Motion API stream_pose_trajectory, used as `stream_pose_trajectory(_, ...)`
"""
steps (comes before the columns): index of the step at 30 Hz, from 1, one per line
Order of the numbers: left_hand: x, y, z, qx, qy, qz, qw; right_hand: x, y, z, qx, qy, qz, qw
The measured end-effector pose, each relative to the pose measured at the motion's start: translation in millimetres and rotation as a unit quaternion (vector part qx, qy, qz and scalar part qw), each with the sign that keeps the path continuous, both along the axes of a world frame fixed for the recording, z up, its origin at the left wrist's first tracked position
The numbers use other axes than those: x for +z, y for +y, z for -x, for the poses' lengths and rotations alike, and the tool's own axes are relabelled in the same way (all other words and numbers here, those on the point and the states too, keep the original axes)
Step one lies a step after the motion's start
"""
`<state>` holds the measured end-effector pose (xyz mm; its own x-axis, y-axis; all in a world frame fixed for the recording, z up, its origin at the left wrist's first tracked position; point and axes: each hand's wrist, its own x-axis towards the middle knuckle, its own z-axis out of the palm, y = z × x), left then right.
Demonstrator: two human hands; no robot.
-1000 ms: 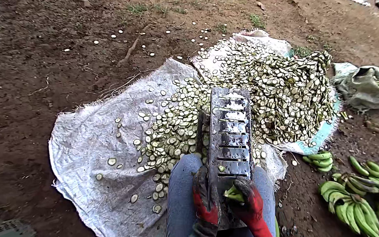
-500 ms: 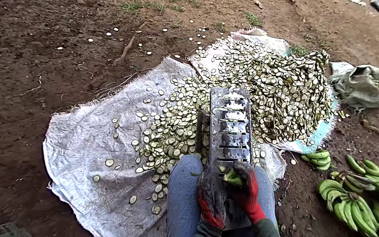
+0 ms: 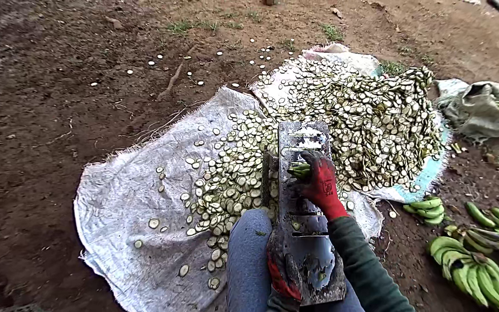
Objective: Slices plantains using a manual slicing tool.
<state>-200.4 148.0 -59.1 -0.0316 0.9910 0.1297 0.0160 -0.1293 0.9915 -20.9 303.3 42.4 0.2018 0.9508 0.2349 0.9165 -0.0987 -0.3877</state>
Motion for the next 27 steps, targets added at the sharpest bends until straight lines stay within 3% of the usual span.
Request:
stream_pose_trajectory(3,-1,-2,0,0.009,-0.014,-0.016,1.000,-1,18,0,0.080,-0.056,0.006,0.995)
stream_pose_trajectory(5,6,2,2,0.003,-0.040,0.008,0.999,-5,8,2,0.087,-0.033,-0.010,0.996)
stream_pose_trajectory(10,5,0,6,-0.014,-0.064,-0.032,0.997,-50,-144,42,0.073,0.013,-0.130,0.989)
stream_pose_trajectory(12,6,1,1,-0.011,-0.085,-0.035,0.996,-64,-165,47,0.087,0.002,-0.183,0.979)
stream_pose_trajectory(14,8,0,-1,-0.009,-0.073,-0.042,0.996,-60,-128,34,0.108,-0.020,-0.195,0.975)
stream_pose_trajectory(18,16,4,-5,0.015,-0.070,-0.001,0.997,-40,21,-17,0.085,-0.009,-0.182,0.980)
stream_pose_trajectory(21,-4,10,0,0.006,-0.075,0.015,0.997,-24,90,-36,0.032,-0.009,-0.180,0.983)
stream_pose_trajectory(24,-39,11,12,-0.007,-0.079,0.029,0.996,-19,39,-18,-0.001,0.030,-0.112,0.993)
stream_pose_trajectory(27,-6,2,4,0.004,-0.058,0.018,0.998,-45,-81,11,-0.007,0.021,-0.104,0.994)
